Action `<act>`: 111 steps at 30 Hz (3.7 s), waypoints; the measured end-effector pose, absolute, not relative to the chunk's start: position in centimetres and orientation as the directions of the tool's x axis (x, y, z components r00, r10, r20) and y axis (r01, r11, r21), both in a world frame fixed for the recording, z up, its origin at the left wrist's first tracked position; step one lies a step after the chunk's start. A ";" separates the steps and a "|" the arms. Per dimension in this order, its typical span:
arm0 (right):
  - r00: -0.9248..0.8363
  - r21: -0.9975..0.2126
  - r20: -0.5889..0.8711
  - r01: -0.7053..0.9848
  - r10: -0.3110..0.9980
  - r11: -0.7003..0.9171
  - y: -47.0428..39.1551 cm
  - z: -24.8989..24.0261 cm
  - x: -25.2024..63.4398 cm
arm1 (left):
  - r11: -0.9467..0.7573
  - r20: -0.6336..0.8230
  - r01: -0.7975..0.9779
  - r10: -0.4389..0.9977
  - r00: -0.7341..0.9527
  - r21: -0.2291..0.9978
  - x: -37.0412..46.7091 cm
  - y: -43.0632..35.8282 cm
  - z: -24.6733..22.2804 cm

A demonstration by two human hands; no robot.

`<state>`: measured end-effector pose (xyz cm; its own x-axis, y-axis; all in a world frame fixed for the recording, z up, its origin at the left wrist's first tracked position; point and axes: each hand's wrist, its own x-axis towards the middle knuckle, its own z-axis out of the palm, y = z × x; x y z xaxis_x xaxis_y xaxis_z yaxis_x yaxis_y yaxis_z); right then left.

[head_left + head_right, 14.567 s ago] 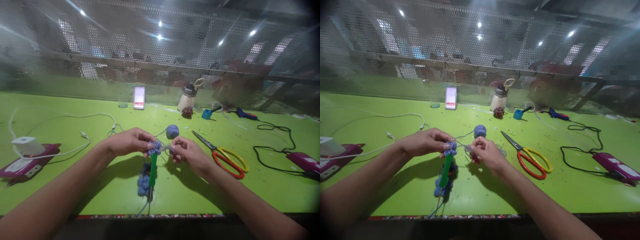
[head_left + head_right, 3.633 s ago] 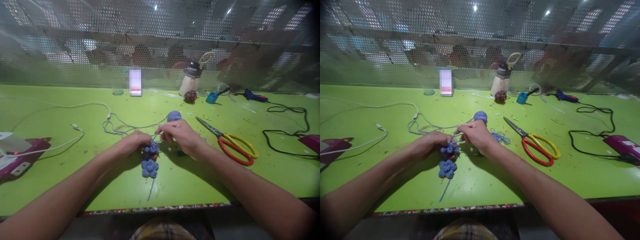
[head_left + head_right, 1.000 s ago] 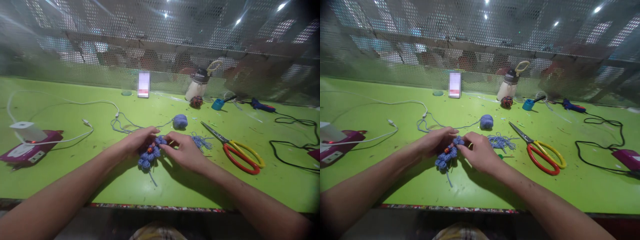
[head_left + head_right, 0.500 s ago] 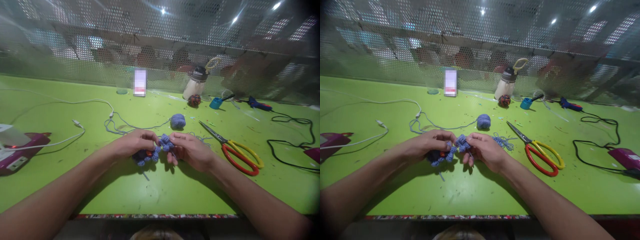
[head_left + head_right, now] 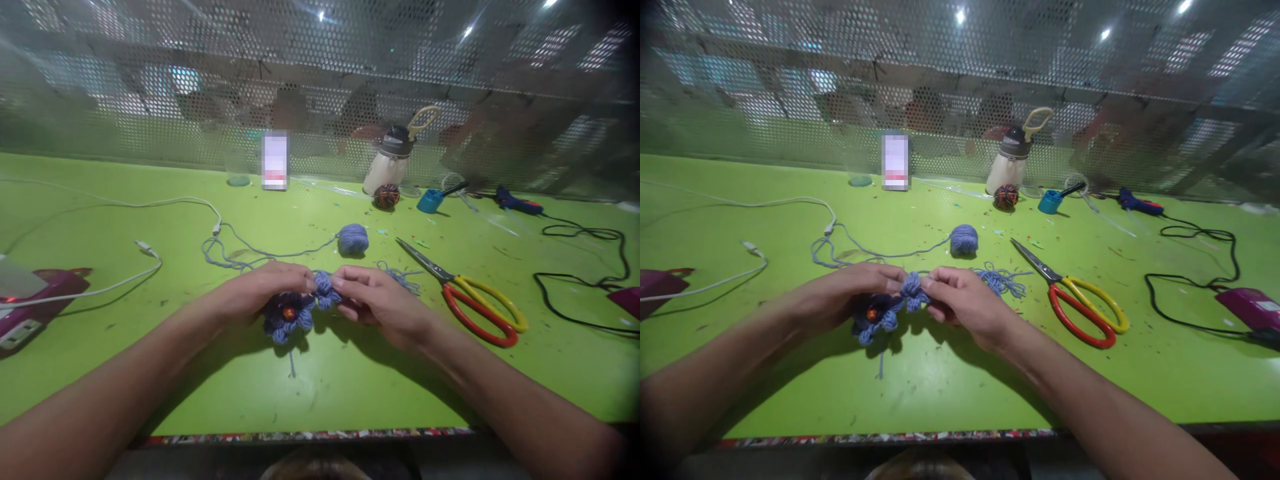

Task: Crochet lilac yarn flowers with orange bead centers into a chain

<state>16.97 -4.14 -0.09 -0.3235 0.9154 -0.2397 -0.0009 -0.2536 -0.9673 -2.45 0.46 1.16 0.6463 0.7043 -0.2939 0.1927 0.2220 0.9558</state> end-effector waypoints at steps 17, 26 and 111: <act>-0.534 -0.949 -0.182 0.315 0.826 -0.005 -3.2 1.1 19.6 | 0.183 -0.321 0.266 0.623 0.713 0.946 -2.2 0.4 1.4; -0.556 -0.861 -0.056 0.447 0.829 0.242 -2.7 1.7 20.8 | 0.200 -0.280 0.197 0.620 0.733 0.960 -2.0 0.2 1.7; -0.204 -0.610 0.177 0.745 0.963 0.270 -2.1 -0.8 19.0 | -0.288 -0.214 0.522 0.677 0.704 0.803 -2.3 0.7 -0.3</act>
<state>18.95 -2.07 -0.82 -0.2044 0.9628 0.1769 0.7445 0.2702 -0.6105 -2.28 0.73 -0.26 0.7039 0.6772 -0.2145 0.5215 -0.2876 0.8033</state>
